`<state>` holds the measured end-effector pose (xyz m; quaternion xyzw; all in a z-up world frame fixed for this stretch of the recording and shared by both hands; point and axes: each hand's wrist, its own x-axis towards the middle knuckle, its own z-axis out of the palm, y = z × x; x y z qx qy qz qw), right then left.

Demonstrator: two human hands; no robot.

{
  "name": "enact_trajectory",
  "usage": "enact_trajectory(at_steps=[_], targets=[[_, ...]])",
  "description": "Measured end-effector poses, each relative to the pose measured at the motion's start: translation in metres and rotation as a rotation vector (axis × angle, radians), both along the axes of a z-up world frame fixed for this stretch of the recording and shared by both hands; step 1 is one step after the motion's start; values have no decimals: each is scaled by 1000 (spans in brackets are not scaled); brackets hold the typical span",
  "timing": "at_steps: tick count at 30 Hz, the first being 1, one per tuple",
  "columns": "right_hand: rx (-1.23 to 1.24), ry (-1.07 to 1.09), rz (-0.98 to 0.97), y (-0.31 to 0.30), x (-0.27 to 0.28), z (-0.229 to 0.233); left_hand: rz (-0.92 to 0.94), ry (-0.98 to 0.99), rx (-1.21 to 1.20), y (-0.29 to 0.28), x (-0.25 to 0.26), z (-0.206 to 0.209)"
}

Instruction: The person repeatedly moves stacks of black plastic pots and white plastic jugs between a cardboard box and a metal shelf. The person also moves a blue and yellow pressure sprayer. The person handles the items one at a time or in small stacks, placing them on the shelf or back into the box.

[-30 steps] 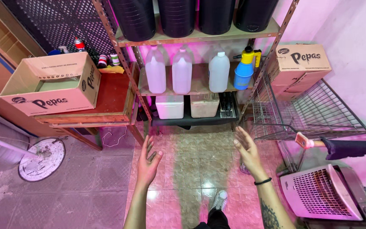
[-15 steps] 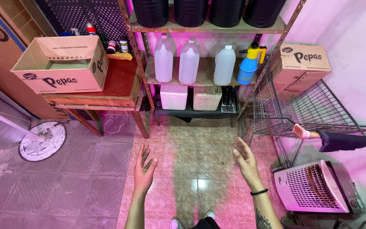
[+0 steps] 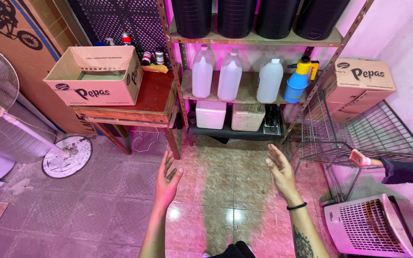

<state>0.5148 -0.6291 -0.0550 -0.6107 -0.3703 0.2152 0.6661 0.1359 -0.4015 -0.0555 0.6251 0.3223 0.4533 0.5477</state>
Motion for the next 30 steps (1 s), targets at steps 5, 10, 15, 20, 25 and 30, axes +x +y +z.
enact_trajectory(at_steps=[5,10,15,20,25,30], targets=[[50,-27,47,65,3,21,-23,14,49,43,12,25],[88,-50,95,149,25,40,-38,68,135,101,44,45],[135,-112,174,245,56,72,-64,142,199,166,86,71],[152,-162,160,347,96,110,-39,180,281,246,134,103],[149,-178,162,469,151,124,2,168,316,339,203,138],[105,-191,156,582,200,143,4,184,345,442,288,169]])
